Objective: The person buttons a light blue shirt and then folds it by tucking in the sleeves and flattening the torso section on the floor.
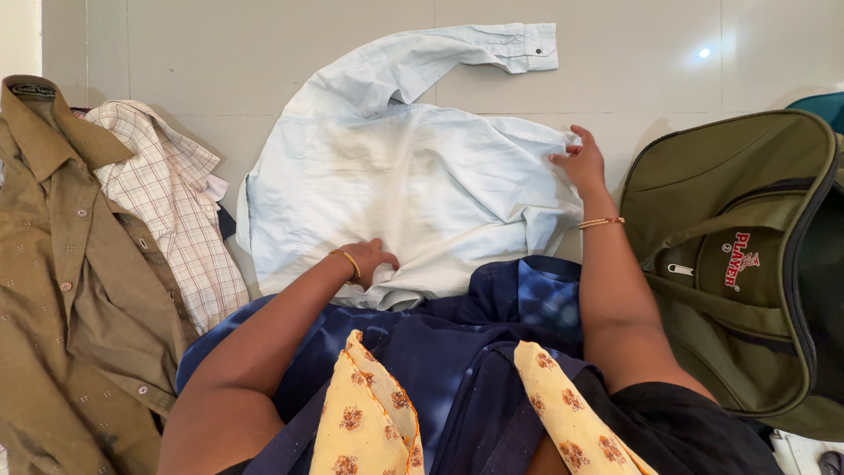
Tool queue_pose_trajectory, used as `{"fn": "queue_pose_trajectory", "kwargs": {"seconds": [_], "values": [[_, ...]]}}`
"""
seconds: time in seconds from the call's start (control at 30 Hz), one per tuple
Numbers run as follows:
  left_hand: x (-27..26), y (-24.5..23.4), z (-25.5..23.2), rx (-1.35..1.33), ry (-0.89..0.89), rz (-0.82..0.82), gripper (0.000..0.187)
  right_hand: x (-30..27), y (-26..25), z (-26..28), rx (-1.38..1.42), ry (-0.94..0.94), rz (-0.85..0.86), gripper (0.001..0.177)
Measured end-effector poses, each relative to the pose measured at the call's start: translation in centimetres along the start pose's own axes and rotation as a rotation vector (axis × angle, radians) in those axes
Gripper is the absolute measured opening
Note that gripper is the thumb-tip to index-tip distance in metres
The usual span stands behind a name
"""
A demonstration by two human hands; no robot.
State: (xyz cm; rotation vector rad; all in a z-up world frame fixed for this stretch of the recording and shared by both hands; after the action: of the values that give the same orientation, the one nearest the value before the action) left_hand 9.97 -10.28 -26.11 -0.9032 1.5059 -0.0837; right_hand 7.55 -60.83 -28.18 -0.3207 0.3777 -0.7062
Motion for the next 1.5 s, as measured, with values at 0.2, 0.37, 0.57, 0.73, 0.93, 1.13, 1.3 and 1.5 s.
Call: {"fn": "queue_pose_trajectory", "kwargs": {"seconds": [0.2,0.37,0.57,0.73,0.93,1.13,1.3,1.5], "values": [[0.1,-0.1,0.2,-0.049,0.016,0.007,0.082,1.6,0.0,0.3,0.023,0.013,0.091,0.067],[0.9,0.3,0.4,-0.037,0.037,-0.02,0.08,3.5,-1.1,1.1,0.079,-0.108,-0.014,0.026],[1.8,1.0,0.9,-0.04,0.057,-0.019,0.079,6.3,-4.0,6.1,-0.016,-0.293,-0.294,0.015],[4.5,2.7,2.0,-0.085,0.114,-0.07,0.071,9.3,-3.6,6.0,-0.12,-0.2,-0.36,0.014],[8.2,-5.1,8.5,-0.292,-0.054,-0.453,0.04,5.7,2.0,8.7,-0.33,-0.485,-0.149,0.031],[7.6,-22.2,12.1,-0.099,-0.319,-1.074,0.021,-3.8,11.8,8.7,-0.463,-0.682,0.313,0.056],[13.6,-25.2,14.6,0.145,-0.497,-0.707,0.038,-5.0,12.2,8.3,-0.533,-0.691,0.325,0.06],[15.2,-20.9,22.8,-0.127,-0.749,-0.51,0.076,-4.8,12.4,8.8,-0.546,-0.724,0.35,0.06]]}}
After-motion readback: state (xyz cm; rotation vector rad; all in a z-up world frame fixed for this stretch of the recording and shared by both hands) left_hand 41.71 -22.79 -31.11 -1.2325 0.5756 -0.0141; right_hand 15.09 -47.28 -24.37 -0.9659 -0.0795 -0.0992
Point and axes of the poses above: each hand's wrist, its own x-axis towards the middle knuckle, its own y-axis out of the palm, z = x × y, the point moved 9 cm from there along x, towards the middle knuckle, and after that the axes turned 15 degrees about x, right-handed, at the moved point
